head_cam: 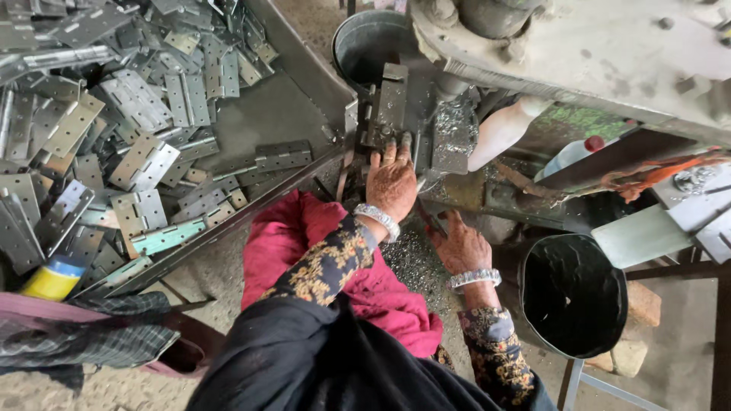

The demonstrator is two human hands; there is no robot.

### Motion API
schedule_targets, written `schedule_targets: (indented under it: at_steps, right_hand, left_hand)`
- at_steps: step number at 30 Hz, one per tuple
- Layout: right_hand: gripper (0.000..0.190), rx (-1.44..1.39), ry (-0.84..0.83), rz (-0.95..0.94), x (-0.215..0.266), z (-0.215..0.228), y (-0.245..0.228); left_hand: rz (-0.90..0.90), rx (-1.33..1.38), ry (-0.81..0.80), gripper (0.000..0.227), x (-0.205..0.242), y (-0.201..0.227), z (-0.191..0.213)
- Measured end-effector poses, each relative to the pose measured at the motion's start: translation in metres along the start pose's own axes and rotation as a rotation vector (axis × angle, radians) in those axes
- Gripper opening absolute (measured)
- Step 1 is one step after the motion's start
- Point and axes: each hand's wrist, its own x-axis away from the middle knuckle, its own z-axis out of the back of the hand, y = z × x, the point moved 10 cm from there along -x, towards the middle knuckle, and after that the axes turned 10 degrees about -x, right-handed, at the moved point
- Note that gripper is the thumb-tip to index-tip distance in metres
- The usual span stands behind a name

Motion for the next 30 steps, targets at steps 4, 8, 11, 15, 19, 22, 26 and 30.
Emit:
schedule_targets:
  at_steps: [4, 8, 11, 15, 19, 22, 26, 30]
  right_hand:
    - [0.068, 0.084, -0.016, 0.059, -0.012, -0.002, -0.001]
    - [0.058, 0.009, -0.040, -0.021, -0.007, -0.026, 0.021]
    - [0.053, -0.076, -0.051, -0.053, 0.007, -0.059, 0.035]
    - [0.054, -0.135, -0.131, -0.091, 0.012, -0.090, 0.058]
    - [0.060, -0.051, -0.067, -0.097, -0.008, -0.084, 0.069]
    - [0.052, -0.233, 0.084, -0.002, -0.003, -0.080, 0.065]
    - [0.056, -0.215, -0.020, -0.081, 0.001, -0.098, 0.080]
    - [0.055, -0.174, -0.068, -0.094, -0.018, -0.100, 0.079]
  left_hand:
    - [-0.030, -0.315, -0.331, 0.051, -0.005, 0.002, -0.021]
    - [0.019, -0.396, -0.153, 0.050, -0.047, 0.003, -0.008]
    - [0.025, -0.302, -0.068, 0.054, -0.042, -0.001, -0.007]
    - [0.001, -0.182, -0.197, 0.044, -0.018, -0.005, -0.027]
    - [0.008, -0.266, -0.085, 0.047, -0.028, -0.001, -0.018]
    - [0.036, -0.331, 0.020, 0.049, -0.024, 0.001, -0.014]
    - [0.028, -0.197, -0.014, 0.044, -0.019, 0.004, -0.018]
    - [-0.026, -0.249, -0.169, 0.037, -0.039, -0.003, -0.024]
